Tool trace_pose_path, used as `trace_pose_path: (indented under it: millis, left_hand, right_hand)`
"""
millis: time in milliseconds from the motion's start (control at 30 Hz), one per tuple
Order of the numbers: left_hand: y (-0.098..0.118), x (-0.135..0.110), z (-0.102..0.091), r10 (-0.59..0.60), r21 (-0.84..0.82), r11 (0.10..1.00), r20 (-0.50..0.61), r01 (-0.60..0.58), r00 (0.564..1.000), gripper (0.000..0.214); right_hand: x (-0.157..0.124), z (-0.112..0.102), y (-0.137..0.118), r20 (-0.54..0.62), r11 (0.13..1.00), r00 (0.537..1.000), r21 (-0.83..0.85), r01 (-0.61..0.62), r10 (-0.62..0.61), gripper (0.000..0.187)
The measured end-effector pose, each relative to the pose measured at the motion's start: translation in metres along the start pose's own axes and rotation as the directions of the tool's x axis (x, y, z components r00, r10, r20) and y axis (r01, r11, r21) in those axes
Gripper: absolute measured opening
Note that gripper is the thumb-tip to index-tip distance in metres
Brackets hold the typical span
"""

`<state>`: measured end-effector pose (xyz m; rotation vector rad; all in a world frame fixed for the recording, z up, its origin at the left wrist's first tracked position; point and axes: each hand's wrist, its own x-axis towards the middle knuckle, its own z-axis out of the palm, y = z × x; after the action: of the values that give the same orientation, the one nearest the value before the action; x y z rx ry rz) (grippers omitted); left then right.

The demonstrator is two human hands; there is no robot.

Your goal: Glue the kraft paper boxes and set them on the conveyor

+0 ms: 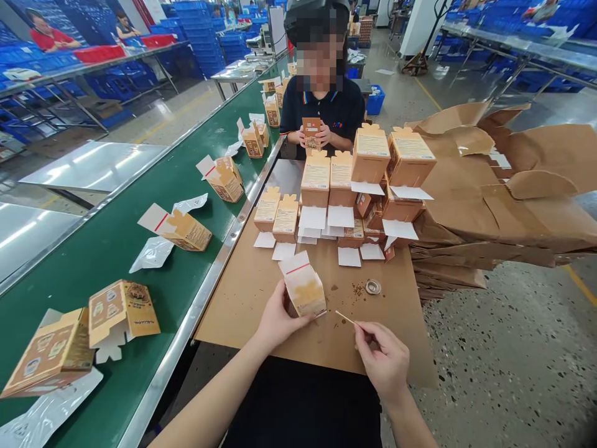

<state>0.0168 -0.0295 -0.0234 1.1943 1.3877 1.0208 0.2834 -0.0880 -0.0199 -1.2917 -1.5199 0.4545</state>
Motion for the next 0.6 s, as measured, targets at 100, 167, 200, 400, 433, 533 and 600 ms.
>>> trace_pose_path:
  millis: [100, 167, 200, 400, 433, 533, 600]
  left_hand:
    - [-0.011, -0.01, 0.005, 0.044, 0.185, 0.982, -0.003, -0.042, 0.999, 0.063]
    - [-0.014, -0.011, 0.008, 0.066, 0.231, 0.971, 0.001, -0.064, 0.998, 0.062]
    - [-0.015, -0.01, 0.01, 0.08, 0.232, 0.969, 0.005, -0.079, 0.997, 0.063]
    - [-0.013, -0.019, 0.007, 0.133, 0.197, 0.973, -0.053, -0.12, 0.99, 0.07]
    - [-0.016, -0.025, -0.002, 0.119, 0.195, 0.976, -0.104, -0.097, 0.988, 0.07]
    - [-0.027, -0.052, -0.049, 0.059, 0.178, 0.984, -0.37, 0.009, 0.927, 0.062]
    - [-0.035, -0.074, -0.093, 0.026, 0.159, 0.984, -0.561, 0.077, 0.827, 0.057]
  right_hand:
    - [-0.004, -0.014, -0.001, -0.044, 1.0, 0.999, -0.004, -0.027, 0.027, 0.022]
    - [-0.004, -0.017, -0.001, -0.045, 0.999, 0.998, 0.01, -0.047, 0.047, 0.022]
    - [-0.004, -0.016, -0.001, -0.039, 0.998, 0.998, 0.021, -0.056, 0.057, 0.024]
    - [-0.001, -0.003, -0.003, -0.004, 0.993, 0.997, 0.087, -0.082, 0.083, 0.037]
    - [-0.002, -0.003, -0.002, -0.012, 0.99, 0.996, 0.108, -0.092, 0.094, 0.037]
    - [-0.005, -0.006, 0.0, -0.021, 0.968, 0.98, 0.162, -0.191, 0.197, 0.042]
    - [-0.006, -0.01, 0.001, -0.021, 0.949, 0.961, 0.167, -0.268, 0.275, 0.048]
